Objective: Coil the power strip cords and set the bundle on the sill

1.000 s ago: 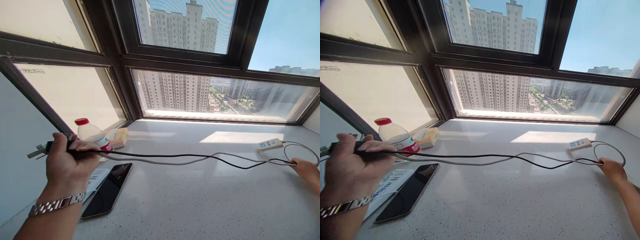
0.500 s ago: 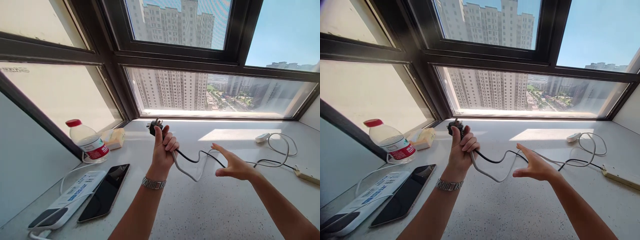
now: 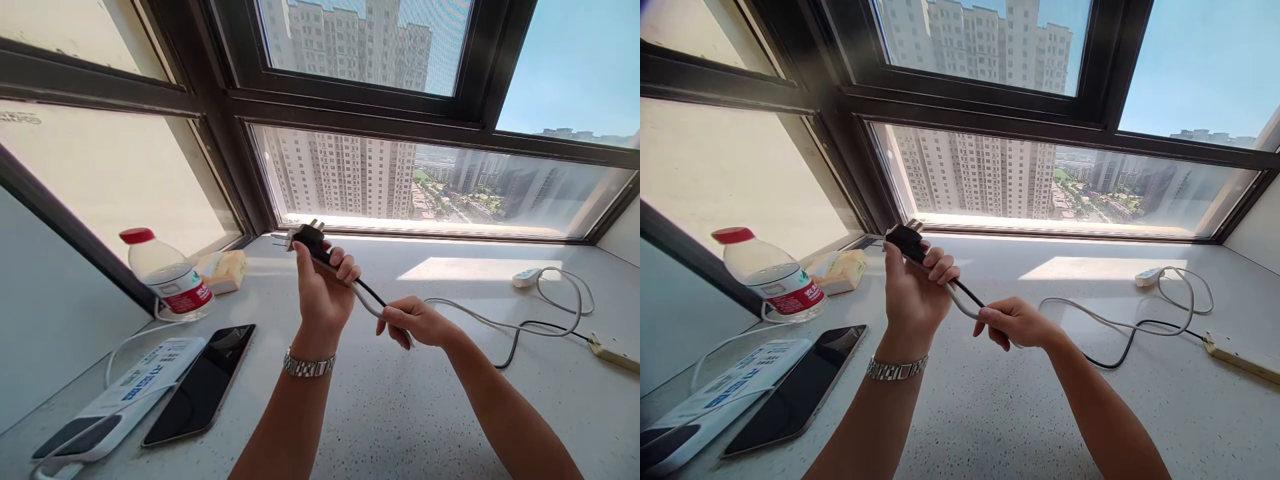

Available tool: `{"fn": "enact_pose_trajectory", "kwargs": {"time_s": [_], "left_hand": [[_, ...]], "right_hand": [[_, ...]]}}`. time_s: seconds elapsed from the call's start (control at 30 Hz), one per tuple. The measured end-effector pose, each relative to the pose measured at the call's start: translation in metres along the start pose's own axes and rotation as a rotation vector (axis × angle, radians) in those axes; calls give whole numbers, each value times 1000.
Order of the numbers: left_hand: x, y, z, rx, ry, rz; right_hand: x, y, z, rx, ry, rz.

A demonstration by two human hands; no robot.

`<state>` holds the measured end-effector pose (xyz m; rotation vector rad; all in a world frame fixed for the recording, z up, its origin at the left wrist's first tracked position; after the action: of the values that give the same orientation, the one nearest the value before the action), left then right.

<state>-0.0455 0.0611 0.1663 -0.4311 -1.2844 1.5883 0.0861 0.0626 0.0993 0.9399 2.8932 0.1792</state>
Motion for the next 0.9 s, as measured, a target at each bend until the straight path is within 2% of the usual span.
{"fn": "enact_pose_trajectory", "kwargs": {"time_s": [0.13,0.33,0.47,0.6,0.77,0.9], "left_hand": [[1,0,-9,90,-57,-49],[5,7,-13,154,-143,-132],[6,10,-15,181,-127,-166],[5,13,-22,213,-82,-139],[-5,7,-37,267,23,-119],[-6,4,-33,191,73,-65]], "right_hand": [[0,6,3,79,-4,151],[5,7,9,165,-31,242],[5,4,10,206,-31,282],[4,3,7,253,-9,354],[5,-3,4,230,8,362],[5,-10,9,118,-26,257]]}}
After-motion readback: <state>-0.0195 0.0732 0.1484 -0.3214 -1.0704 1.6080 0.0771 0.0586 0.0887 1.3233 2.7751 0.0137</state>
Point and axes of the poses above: each hand's wrist, its own x-axis towards the middle knuckle, its own y-axis out of the back of the hand, z = x × y, the point moved 7 cm from there along x, towards the middle knuckle, and after that the axes turned 9 degrees about -y, right-handed, at the moved point
